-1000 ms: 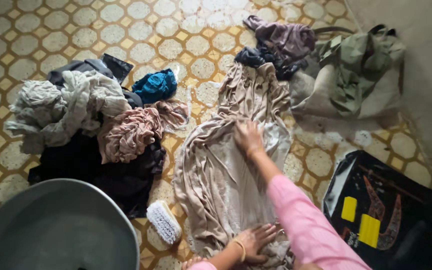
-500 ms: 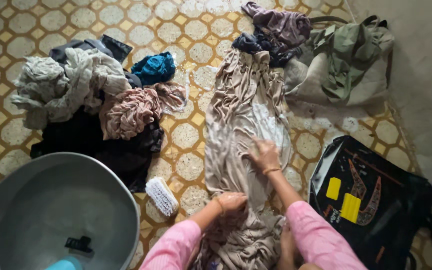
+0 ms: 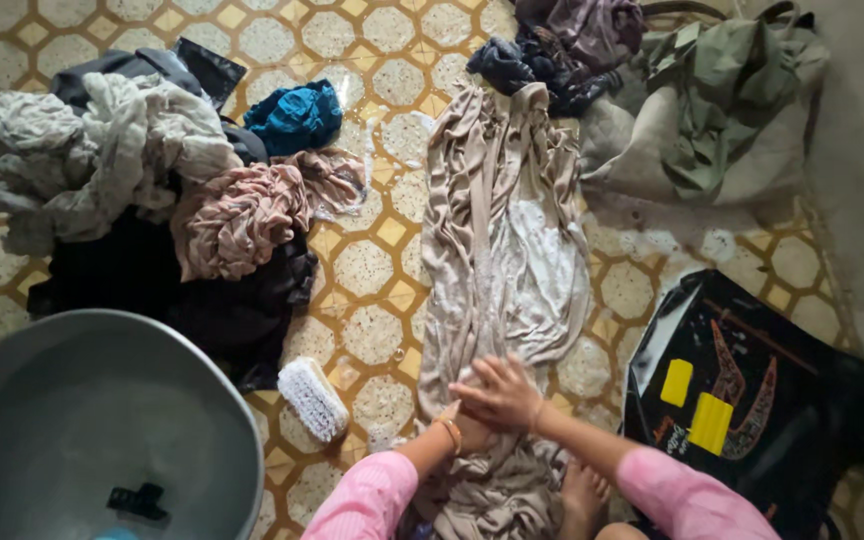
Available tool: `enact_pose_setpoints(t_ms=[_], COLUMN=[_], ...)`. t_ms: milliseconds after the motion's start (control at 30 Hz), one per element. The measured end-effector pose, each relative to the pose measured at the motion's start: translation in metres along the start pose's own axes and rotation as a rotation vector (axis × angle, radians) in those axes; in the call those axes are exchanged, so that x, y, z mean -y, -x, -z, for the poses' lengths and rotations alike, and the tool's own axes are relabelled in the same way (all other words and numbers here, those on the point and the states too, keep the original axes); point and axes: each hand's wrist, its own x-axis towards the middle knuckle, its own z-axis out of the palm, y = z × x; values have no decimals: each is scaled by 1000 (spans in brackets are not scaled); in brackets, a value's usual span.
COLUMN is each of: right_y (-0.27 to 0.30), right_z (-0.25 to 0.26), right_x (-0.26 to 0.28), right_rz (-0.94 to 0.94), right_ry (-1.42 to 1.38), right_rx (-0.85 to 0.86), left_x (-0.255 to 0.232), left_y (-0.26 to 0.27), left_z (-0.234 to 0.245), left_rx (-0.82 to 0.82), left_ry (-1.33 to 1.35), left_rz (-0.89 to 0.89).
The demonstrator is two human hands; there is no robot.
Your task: The person scrubs a beige cloth on a tiled floor using a brush and soap. They repeatedly rub the fabric, apply soap, and rinse it with water from a nearby bucket.
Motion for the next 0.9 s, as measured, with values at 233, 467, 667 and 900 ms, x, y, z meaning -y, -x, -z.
enact_pose_setpoints(t_ms=[233, 467, 667, 900], right_y=[-127, -24, -68, -121], right_z=[-43, 9, -49, -64], right_x=[-152, 10, -69, -116], right_rz=[-438, 17, -151, -317], right_ry=[247, -99, 227, 355], right_rx=[-73, 162, -55, -227], left_x=[-6, -15, -15, -10], left_y=[8, 13, 6, 11], left_z=[22, 19, -10, -18], left_rx=[-294, 36, -264, -359], left_ry=[-136, 84, -40, -137], left_rz=[-227, -1, -274, -316])
